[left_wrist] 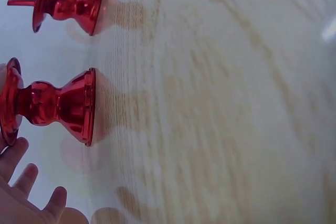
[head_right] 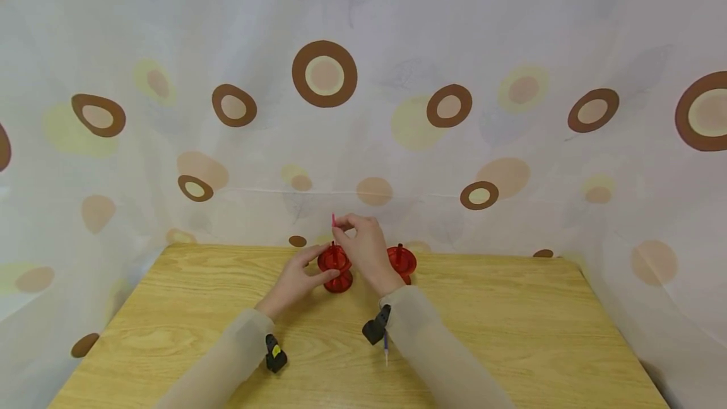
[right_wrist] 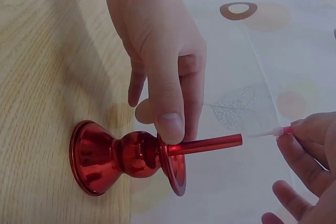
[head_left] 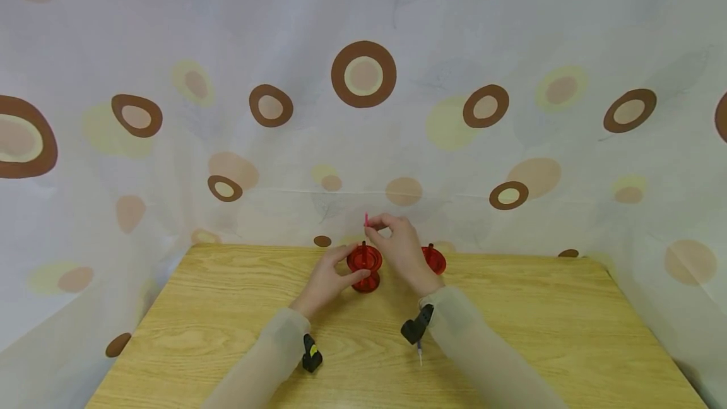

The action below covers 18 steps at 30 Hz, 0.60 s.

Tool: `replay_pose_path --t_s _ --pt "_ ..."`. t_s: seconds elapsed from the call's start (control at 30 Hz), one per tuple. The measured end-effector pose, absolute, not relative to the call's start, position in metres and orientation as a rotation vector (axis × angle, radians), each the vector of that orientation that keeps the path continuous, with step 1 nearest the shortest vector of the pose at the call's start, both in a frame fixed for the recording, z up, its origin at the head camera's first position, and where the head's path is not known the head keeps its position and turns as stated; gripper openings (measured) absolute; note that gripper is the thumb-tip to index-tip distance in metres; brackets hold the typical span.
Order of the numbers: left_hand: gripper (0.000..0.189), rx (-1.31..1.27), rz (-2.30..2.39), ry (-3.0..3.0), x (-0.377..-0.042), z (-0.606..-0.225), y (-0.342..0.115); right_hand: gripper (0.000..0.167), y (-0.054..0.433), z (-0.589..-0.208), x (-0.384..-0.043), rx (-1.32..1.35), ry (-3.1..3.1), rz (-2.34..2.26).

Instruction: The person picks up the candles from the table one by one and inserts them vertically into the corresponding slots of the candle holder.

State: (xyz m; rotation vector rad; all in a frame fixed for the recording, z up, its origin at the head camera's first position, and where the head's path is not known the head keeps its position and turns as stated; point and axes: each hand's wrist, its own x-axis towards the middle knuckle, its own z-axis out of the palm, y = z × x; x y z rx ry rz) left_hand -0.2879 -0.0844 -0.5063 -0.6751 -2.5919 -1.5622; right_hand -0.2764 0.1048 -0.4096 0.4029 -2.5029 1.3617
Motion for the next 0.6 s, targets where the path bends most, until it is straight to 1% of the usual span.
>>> replay_pose_path --t_s 0.27,0.6 --pt "0.068 -0.677 -1.56 -2.594 -0.2861 -0.5032 -0.0838 0.014 0.1047 -0.4102 -0.2795 0.385 -2.494 1.41" --pt "0.068 -0.671 -1.52 -2.603 -0.2859 -0.5036 -0.0839 0.012 0.1021 -0.4117 -0.2831 0.414 -2.494 1.386"
